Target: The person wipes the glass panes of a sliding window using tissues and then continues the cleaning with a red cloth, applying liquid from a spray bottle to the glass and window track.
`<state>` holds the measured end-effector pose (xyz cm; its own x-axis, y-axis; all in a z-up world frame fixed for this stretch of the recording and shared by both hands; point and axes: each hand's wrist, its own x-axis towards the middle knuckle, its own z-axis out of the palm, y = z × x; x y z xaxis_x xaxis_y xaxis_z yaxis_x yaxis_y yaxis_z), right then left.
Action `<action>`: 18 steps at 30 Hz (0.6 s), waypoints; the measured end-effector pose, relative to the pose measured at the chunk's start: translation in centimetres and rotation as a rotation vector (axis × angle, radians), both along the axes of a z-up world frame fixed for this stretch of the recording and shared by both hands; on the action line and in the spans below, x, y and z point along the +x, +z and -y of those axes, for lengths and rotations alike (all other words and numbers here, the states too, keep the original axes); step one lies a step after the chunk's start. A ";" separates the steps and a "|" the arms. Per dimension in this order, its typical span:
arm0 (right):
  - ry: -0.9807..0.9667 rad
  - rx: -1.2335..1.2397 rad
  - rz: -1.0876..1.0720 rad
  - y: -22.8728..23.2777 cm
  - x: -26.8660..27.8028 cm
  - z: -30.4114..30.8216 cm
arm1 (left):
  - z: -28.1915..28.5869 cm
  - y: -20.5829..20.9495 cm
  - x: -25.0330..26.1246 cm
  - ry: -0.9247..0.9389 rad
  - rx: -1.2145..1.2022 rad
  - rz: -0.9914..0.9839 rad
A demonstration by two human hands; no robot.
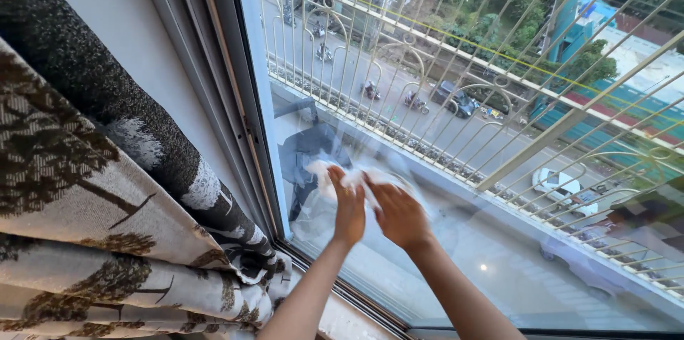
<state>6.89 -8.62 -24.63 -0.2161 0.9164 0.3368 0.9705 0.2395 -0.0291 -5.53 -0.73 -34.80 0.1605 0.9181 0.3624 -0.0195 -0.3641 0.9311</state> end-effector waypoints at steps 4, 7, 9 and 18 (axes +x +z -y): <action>-0.280 0.096 0.195 -0.1 3.9 7.1 | 1.3 1.4 0.2 -0.088 -0.049 -0.093; -0.444 -0.034 0.390 -2.2 7.4 10.8 | 0.6 1.7 -0.8 -0.085 -0.086 -0.117; -0.425 0.000 0.403 -3.5 8.9 12.1 | -0.3 1.5 -1.5 -0.091 -0.100 -0.135; -0.413 0.131 0.408 -5.2 8.3 12.4 | -7.3 1.0 -5.0 0.024 -0.155 0.059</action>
